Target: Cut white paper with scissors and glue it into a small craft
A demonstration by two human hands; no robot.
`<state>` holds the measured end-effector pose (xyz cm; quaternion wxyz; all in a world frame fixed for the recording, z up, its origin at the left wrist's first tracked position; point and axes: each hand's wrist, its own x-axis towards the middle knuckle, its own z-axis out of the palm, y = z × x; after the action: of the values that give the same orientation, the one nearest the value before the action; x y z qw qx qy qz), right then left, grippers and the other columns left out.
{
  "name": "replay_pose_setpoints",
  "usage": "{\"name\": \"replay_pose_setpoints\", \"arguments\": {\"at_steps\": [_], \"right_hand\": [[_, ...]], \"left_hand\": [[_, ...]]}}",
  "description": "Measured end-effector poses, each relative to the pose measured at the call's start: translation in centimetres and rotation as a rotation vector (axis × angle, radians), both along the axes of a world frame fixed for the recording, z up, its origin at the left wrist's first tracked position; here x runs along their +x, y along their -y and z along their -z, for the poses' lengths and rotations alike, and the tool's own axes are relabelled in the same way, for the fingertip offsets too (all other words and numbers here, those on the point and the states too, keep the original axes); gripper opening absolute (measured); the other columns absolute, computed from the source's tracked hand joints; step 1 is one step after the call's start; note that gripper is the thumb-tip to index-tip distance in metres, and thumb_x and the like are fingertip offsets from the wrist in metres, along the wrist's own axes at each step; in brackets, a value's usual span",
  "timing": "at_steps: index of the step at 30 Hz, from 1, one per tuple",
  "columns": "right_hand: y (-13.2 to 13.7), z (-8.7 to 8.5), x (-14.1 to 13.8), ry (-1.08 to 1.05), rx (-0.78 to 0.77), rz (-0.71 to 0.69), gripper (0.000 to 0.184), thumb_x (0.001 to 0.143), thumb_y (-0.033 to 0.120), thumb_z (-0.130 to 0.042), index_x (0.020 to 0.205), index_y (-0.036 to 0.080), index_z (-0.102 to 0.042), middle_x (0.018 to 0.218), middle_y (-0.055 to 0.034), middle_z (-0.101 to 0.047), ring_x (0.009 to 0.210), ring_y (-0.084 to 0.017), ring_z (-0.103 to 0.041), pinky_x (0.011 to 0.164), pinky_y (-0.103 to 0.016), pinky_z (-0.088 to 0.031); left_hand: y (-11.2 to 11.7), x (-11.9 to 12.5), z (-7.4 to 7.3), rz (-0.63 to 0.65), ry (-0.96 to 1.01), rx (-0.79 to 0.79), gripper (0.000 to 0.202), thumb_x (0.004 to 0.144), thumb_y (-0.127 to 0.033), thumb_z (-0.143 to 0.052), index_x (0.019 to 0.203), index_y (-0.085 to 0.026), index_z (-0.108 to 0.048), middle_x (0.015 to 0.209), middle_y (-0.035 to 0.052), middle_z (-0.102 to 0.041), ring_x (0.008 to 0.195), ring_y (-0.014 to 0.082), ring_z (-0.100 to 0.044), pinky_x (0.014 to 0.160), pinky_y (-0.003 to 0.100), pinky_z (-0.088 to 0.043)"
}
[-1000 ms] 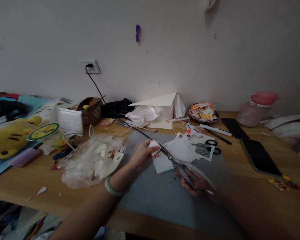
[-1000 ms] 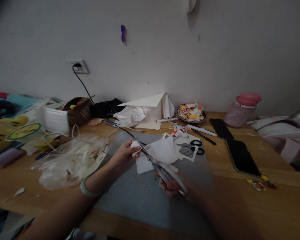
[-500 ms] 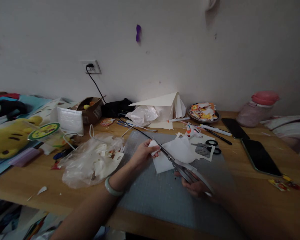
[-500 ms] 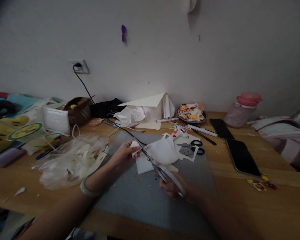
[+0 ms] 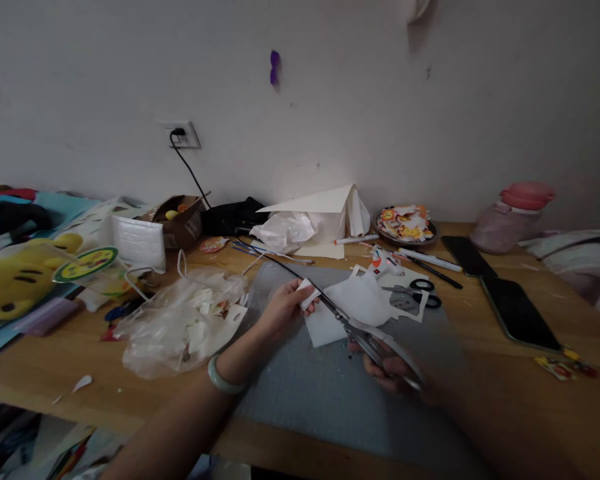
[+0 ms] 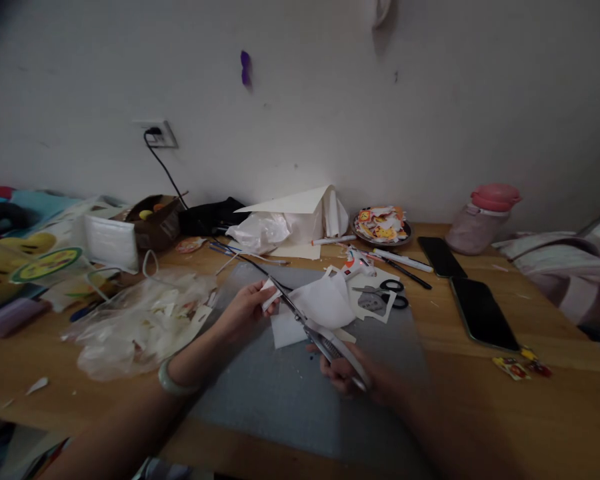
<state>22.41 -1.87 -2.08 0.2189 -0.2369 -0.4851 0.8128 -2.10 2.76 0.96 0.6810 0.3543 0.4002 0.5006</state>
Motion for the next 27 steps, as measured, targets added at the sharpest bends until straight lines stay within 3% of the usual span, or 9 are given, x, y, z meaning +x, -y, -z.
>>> {"name": "replay_pose_setpoints", "arguments": {"at_steps": [4, 12, 17, 21, 27], "right_hand": [[0.1, -0.4, 0.2, -0.054, 0.051, -0.025, 0.059, 0.073, 0.062, -0.057, 0.113, 0.019, -0.056, 0.072, 0.0039, -0.041, 0.043, 0.0, -0.025, 0.036, -0.016, -0.017], [0.3, 0.0, 0.2, -0.068, 0.027, -0.01, 0.058, 0.073, 0.065, -0.055, 0.108, 0.019, -0.059, 0.071, 0.0037, -0.039, 0.044, -0.001, -0.023, 0.037, -0.017, -0.015], [0.5, 0.7, 0.3, -0.07, 0.016, 0.05, 0.057, 0.074, 0.064, -0.055, 0.109, 0.019, -0.058, 0.072, 0.0033, -0.039, 0.045, -0.001, -0.024, 0.037, -0.017, -0.016], [0.5, 0.6, 0.2, -0.088, -0.031, 0.043, 0.055, 0.072, 0.064, -0.057, 0.105, 0.02, -0.059, 0.072, 0.0037, -0.04, 0.044, 0.0, -0.022, 0.037, -0.017, -0.015], [0.4, 0.2, 0.2, -0.067, -0.04, 0.041, 0.057, 0.07, 0.062, -0.06, 0.106, 0.018, -0.059, 0.071, 0.0042, -0.04, 0.043, 0.0, -0.022, 0.036, -0.016, -0.015]], "left_hand": [[-0.2, -0.2, 0.2, 0.025, -0.032, -0.03, 0.025, 0.065, -0.022, -0.072, 0.066, -0.015, -0.048, 0.055, -0.0006, -0.06, 0.038, 0.0048, -0.046, 0.036, 0.017, -0.028], [0.0, 0.1, 0.3, 0.039, -0.028, -0.051, 0.027, 0.063, -0.02, -0.074, 0.068, -0.015, -0.048, 0.061, 0.0005, -0.062, 0.041, 0.0062, -0.052, 0.036, 0.016, -0.032], [-0.1, 0.0, 0.9, 0.03, -0.041, -0.054, 0.019, 0.077, -0.028, -0.063, 0.073, -0.013, -0.052, 0.061, 0.0026, -0.062, 0.044, 0.0091, -0.057, 0.037, 0.016, -0.037], [-0.1, 0.0, 1.0, 0.043, -0.044, -0.079, 0.017, 0.081, -0.027, -0.059, 0.075, -0.012, -0.056, 0.058, 0.0021, -0.061, 0.044, 0.0087, -0.057, 0.038, 0.016, -0.038], [0.0, 0.0, 1.2, 0.138, -0.014, -0.133, 0.03, 0.085, -0.037, -0.054, 0.081, -0.009, -0.065, 0.076, 0.0083, -0.068, 0.047, 0.0074, -0.059, 0.04, 0.014, -0.04]]}}
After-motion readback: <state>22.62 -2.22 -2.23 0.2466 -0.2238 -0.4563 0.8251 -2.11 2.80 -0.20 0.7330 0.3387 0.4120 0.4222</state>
